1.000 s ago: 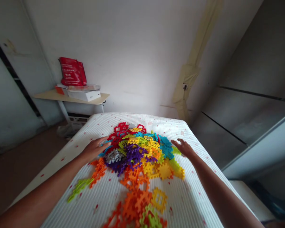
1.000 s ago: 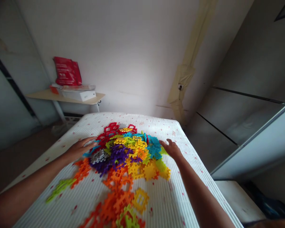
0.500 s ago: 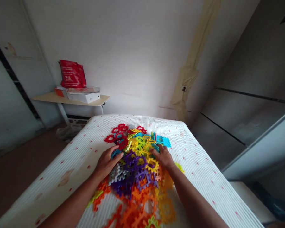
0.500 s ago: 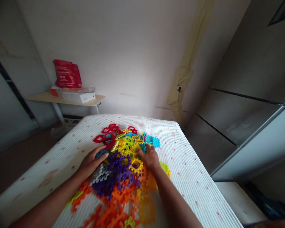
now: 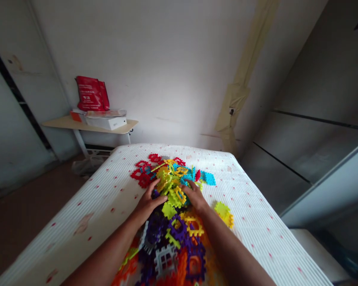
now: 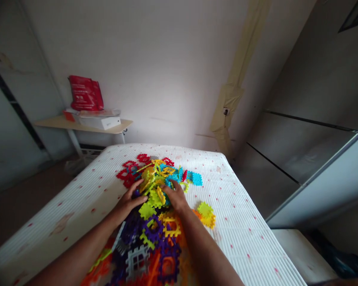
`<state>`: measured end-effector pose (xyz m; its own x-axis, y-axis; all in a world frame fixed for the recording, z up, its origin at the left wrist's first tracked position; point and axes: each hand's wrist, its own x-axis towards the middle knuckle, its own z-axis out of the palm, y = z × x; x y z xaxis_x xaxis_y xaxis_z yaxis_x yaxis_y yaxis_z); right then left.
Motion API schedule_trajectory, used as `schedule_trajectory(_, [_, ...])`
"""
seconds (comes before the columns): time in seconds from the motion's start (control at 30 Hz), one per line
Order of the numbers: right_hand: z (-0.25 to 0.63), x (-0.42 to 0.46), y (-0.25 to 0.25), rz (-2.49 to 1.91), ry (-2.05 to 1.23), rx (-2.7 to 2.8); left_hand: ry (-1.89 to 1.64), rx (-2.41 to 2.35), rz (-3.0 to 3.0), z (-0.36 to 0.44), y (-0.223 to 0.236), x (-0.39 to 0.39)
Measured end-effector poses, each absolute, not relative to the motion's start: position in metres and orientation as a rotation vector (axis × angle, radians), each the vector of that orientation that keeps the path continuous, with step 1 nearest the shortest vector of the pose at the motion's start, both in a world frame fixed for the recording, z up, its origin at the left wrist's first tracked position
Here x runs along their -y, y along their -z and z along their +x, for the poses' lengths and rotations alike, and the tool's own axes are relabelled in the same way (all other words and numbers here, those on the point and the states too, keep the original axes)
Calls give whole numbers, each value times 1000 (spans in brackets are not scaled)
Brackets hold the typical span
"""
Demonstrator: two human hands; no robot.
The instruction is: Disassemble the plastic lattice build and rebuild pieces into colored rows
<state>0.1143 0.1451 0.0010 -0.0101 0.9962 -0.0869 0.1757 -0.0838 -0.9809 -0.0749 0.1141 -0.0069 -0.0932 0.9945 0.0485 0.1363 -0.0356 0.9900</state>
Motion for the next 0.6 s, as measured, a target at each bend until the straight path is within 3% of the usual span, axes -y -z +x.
schedule_trajectory(0.2, [93, -135, -19, -1276, -1313, 1311, -1295, -1225, 1182, -59, -12, -106])
schedule_trajectory(0.43, [91, -128, -45, -1231, -1148, 1524, -1315, -1261, 1337, -61, -35, -93])
schedule_trajectory(0.6, [96, -126, -63, -1141, -1045, 1717, -1114, -1448, 1638, -81, -42, -94])
